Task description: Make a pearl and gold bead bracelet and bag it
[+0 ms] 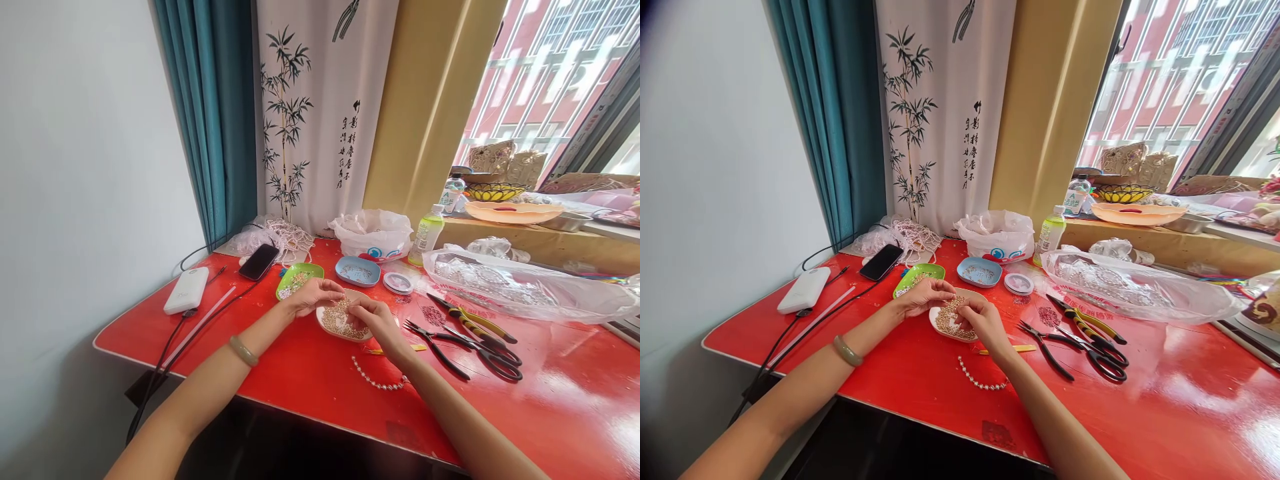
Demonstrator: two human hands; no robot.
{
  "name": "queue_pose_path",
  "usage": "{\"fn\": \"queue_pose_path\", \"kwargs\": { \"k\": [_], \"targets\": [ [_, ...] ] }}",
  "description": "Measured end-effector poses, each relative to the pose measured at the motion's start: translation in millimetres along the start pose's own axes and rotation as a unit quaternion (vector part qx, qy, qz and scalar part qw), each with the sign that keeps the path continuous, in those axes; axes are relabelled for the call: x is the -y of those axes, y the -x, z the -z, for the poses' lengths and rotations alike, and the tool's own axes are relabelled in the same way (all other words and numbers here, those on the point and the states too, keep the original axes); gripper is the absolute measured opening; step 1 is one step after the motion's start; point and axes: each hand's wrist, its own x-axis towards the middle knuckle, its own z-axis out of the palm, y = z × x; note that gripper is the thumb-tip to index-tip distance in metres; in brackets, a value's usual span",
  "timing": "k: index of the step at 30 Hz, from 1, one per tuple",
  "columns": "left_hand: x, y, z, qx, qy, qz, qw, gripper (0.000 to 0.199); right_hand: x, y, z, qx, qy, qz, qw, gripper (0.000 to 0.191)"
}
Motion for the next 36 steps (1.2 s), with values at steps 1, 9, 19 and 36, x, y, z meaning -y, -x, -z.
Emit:
{"fn": "queue_pose_path", "kwargs": {
  "k": [1, 9, 19, 36],
  "targets": [
    [0.0, 0.2, -0.6, 0.001, -0.004, -0.001, 1.0, 0.028, 0.3, 0.1, -0.1, 0.0, 0.0, 0.0, 1.0, 0.017],
    [0.0, 3.1, -6.4, 0.034, -0.021, -0.003, 0.999, 0.028, 2.5, -0.8, 0.3, 0.013, -0.001, 0.002, 1.0, 0.019],
    [-3.1, 5.2, -5.8, 0.014, -0.024, -0.03, 0.999, 0.022, 8.3, 1.7, 0.8, 0.001, -0.006, -0.012, 1.0, 0.023],
    [-9.0, 5.9, -4.4, -0.043, -0.079, -0.088, 0.992, 0.02, 4.7, -0.9, 2.3, 0.018, 0.004, -0.008, 1.0, 0.023]
  ]
}}
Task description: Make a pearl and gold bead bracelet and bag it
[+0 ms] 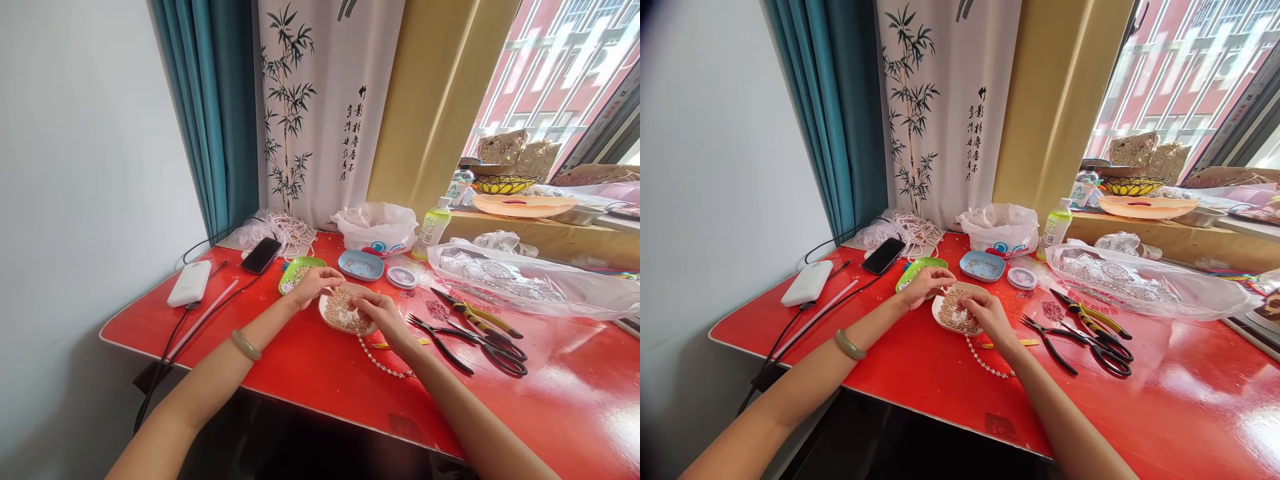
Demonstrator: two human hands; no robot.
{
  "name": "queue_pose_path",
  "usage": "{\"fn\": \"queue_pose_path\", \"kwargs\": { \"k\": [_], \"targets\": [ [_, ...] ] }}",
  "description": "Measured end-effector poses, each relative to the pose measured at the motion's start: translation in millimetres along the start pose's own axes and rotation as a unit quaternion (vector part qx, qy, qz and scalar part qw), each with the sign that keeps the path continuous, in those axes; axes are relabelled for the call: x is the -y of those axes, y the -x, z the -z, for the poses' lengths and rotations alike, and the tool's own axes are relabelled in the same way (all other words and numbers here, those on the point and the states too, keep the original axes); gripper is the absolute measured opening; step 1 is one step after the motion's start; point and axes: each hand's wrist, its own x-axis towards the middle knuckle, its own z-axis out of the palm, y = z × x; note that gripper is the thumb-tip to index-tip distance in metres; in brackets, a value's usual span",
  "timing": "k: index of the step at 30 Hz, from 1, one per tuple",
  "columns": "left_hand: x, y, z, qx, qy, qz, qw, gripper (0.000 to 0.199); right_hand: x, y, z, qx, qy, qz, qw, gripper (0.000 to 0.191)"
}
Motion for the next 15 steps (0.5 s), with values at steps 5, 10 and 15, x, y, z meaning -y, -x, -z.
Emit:
{"fn": "queue_pose_path", "kwargs": {
  "k": [5, 10, 15],
  "targets": [
    [-1.0, 4.5, -12.3, 0.033, -0.058, -0.014, 0.998, 0.02, -1.9, -2.1, 1.2, 0.0, -0.01, -0.001, 1.0, 0.021],
    [-1.6, 1.6, -13.3, 0.024, -0.087, -0.037, 0.995, 0.023, -3.4, -3.7, 1.9, 0.01, -0.025, 0.005, 1.0, 0.023],
    [-8.9, -4.7, 6.2, -0.013, -0.109, -0.052, 0.993, 0.023, -6.3, -7.2, 2.0, 0.003, -0.045, 0.009, 0.999, 0.026]
  ]
}}
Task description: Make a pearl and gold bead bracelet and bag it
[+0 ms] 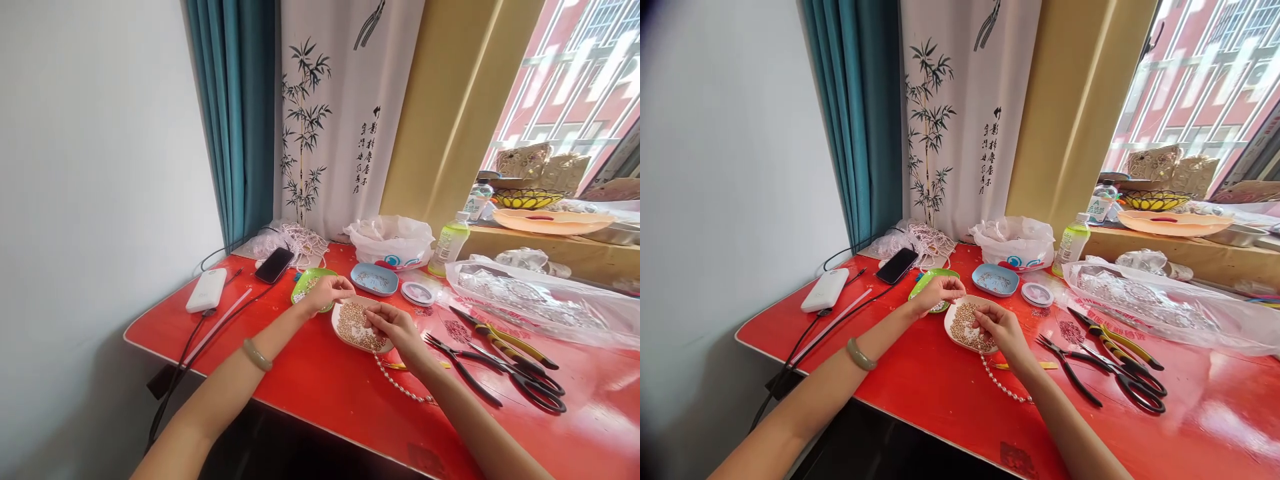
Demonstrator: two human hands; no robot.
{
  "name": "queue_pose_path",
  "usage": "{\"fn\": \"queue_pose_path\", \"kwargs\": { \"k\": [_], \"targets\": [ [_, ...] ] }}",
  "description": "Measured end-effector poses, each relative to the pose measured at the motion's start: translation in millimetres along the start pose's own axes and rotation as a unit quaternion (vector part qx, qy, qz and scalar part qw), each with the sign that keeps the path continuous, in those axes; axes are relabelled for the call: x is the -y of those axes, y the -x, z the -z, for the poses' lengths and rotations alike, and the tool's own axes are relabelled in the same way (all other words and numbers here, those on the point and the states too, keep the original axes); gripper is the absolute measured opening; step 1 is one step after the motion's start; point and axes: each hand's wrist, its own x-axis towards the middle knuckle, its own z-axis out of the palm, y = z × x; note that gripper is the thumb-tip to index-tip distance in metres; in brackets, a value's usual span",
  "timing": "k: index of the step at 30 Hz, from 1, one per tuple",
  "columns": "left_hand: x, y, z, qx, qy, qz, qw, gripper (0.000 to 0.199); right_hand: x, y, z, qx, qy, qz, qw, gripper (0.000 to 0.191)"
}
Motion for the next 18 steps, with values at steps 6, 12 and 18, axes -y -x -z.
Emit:
{"fn": "queue_pose_path", "kwargs": {
  "k": [6, 12, 18],
  "targets": [
    [5.5, -10.5, 43.4, -0.114, -0.087, 0.0, 0.99, 0.024, -4.4, -2.5, 4.6, -0.013, -0.009, -0.02, 1.0, 0.029],
    [29.4, -17.9, 72.6, -0.167, -0.246, 0.035, 0.954, 0.008, -3.8, -2.0, 4.2, -0.02, -0.014, -0.031, 0.999, 0.028],
    [43.7, -14.6, 65.8, -0.142, -0.344, 0.064, 0.926, 0.006, -2.2, -1.3, 3.5, -0.02, -0.015, -0.03, 0.999, 0.027]
  ]
}}
